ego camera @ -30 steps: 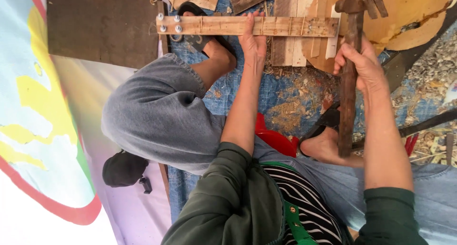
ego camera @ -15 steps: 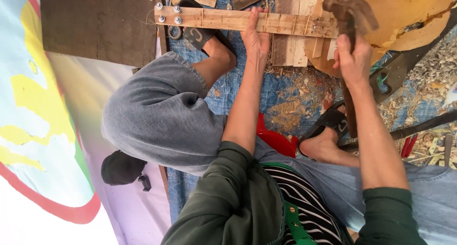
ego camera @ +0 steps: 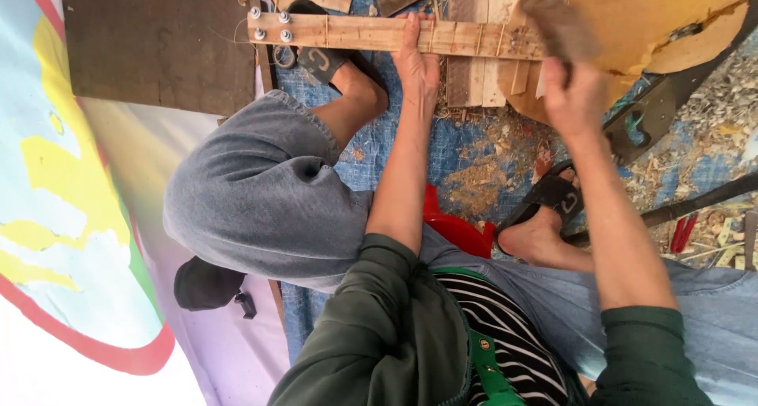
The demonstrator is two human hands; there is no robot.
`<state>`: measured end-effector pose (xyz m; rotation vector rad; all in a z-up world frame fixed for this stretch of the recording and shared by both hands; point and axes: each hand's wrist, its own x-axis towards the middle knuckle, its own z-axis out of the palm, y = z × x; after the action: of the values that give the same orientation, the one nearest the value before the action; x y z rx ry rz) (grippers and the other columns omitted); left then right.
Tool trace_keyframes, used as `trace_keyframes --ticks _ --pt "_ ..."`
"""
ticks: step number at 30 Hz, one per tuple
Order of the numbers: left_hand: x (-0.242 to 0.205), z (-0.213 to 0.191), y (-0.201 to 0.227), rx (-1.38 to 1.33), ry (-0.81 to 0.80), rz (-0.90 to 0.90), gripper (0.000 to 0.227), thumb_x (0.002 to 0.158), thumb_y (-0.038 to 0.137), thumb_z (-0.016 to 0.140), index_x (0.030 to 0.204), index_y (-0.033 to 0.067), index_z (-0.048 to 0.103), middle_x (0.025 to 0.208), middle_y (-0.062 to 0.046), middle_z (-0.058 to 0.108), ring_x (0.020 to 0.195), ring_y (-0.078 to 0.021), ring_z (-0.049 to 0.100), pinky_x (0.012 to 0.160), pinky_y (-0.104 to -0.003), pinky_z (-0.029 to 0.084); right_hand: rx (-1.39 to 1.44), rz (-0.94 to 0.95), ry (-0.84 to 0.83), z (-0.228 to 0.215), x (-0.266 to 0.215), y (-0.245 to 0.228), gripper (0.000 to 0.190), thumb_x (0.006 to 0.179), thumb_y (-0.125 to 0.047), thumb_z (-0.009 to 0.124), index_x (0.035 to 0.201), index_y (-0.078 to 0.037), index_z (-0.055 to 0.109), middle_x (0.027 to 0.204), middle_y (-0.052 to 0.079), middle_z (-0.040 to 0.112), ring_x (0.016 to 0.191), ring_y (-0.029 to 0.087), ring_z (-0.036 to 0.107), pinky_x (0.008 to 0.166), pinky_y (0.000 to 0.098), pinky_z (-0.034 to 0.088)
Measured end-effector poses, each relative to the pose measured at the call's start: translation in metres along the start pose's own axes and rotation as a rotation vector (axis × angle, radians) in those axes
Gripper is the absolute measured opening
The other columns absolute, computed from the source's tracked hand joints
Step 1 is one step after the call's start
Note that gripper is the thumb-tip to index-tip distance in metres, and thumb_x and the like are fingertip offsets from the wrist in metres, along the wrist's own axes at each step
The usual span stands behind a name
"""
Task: Assembling a wooden stringed instrument by hammering the neck to the body and inspecting the components.
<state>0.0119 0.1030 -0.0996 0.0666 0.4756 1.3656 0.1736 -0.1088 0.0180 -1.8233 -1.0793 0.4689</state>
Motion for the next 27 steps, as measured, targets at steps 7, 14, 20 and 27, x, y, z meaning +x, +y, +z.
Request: trace_keyframes --ticks 7,14,20,27 --pt "-0.002 -0.005 -0.002 0.008 0.036 -0.006 0.025 0.088 0.003 0.080 0.104 0.0090 0.063 0.090 -0.010 0.072 0.087 -0.0247 0.071 0.093 -0.044 0.058 -0.023 0.118 -0.203 0.000 0.002 -0.025 0.054 0.118 -0.051 0.038 0.095 -0.007 0.057 0.068 0.001 0.054 0.050 0.014 0.059 0.044 0.0226 0.045" --pt "-0.008 0.003 0.006 0.030 -0.056 0.011 0.022 0.090 0.002 0.078 0.106 0.0077 0.063 0.092 -0.011 0.071 0.089 -0.0268 0.069 0.091 -0.043 0.056 -0.351 0.117 -0.217 0.002 0.001 -0.006 0.037 0.121 -0.024 0.050 0.089 -0.007 0.059 0.066 0.002 0.054 0.047 0.012 0.045 0.035 0.0296 0.034" --pt "-0.006 -0.003 0.007 -0.004 -0.032 -0.002 0.027 0.087 0.002 0.082 0.107 0.0066 0.064 0.096 -0.013 0.071 0.089 -0.0257 0.070 0.092 -0.043 0.058 -0.134 0.411 -0.174 -0.012 -0.003 -0.047 0.035 0.121 -0.035 0.047 0.096 -0.014 0.057 0.076 -0.004 0.060 0.057 0.009 0.061 0.051 0.0177 0.048" --pt "-0.017 0.009 0.017 0.100 0.024 -0.035 0.036 0.084 0.017 0.089 0.110 0.0074 0.066 0.101 -0.015 0.077 0.094 -0.0294 0.074 0.093 -0.050 0.058 -0.100 0.185 0.435 -0.092 -0.013 0.115 0.037 0.124 -0.038 0.057 0.103 -0.010 0.069 0.078 -0.001 0.059 0.060 0.009 0.053 0.047 0.0258 0.045"
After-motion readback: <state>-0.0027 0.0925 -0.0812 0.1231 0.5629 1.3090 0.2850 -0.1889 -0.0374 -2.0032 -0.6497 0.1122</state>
